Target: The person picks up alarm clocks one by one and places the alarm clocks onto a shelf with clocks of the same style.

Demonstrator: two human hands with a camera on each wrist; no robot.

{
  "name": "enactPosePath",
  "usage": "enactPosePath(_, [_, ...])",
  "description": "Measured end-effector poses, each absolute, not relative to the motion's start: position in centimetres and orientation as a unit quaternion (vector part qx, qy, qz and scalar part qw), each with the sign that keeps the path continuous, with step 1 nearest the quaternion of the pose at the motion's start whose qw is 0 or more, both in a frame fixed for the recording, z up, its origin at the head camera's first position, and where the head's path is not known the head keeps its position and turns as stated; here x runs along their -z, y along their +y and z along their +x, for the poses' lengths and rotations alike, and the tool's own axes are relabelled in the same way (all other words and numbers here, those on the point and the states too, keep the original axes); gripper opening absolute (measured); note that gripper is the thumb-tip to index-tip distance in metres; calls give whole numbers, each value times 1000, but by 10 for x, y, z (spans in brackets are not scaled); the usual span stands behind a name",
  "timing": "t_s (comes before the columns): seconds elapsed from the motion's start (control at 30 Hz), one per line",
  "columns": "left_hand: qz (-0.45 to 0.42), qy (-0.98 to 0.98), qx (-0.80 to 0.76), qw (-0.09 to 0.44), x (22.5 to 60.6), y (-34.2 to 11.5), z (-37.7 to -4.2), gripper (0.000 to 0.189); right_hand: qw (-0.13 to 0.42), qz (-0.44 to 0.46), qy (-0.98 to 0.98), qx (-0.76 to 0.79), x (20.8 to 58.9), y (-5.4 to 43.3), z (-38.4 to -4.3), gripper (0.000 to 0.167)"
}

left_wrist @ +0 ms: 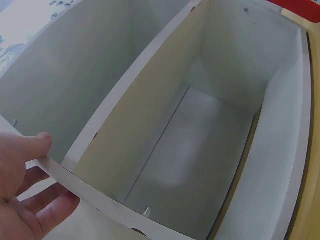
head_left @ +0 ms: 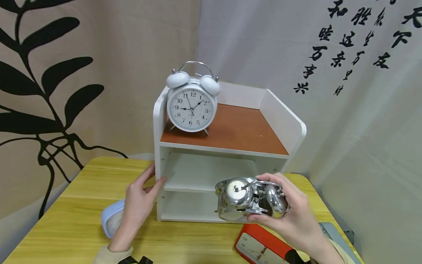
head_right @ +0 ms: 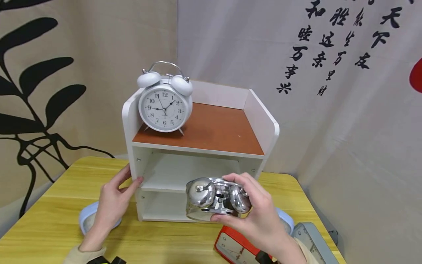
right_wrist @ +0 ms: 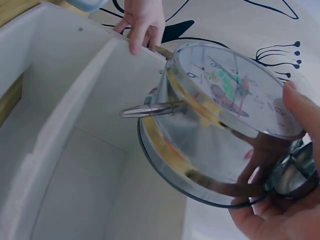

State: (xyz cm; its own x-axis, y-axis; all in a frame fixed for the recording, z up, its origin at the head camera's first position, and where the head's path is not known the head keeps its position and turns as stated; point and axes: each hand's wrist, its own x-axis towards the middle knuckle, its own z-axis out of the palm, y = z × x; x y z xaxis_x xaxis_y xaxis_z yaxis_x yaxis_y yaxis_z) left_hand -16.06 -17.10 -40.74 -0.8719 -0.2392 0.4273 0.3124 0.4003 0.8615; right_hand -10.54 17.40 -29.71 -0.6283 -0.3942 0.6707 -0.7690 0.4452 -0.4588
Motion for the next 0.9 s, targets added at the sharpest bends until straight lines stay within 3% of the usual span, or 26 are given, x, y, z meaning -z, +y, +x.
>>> enactPosePath(0.27, [-19, -799, 546, 251, 407, -172, -161, 54, 264, 343, -816, -383, 264, 182, -111, 87])
enactPosePath(0.67, [-21, -799, 549, 244, 407, -171, -160, 54, 265, 373, -725, -514, 225, 195, -132, 75])
enactPosePath(0.9, [-23, -800, 546, 248, 407, -171, -161, 54, 282, 355, -743, -492, 204, 193, -145, 71])
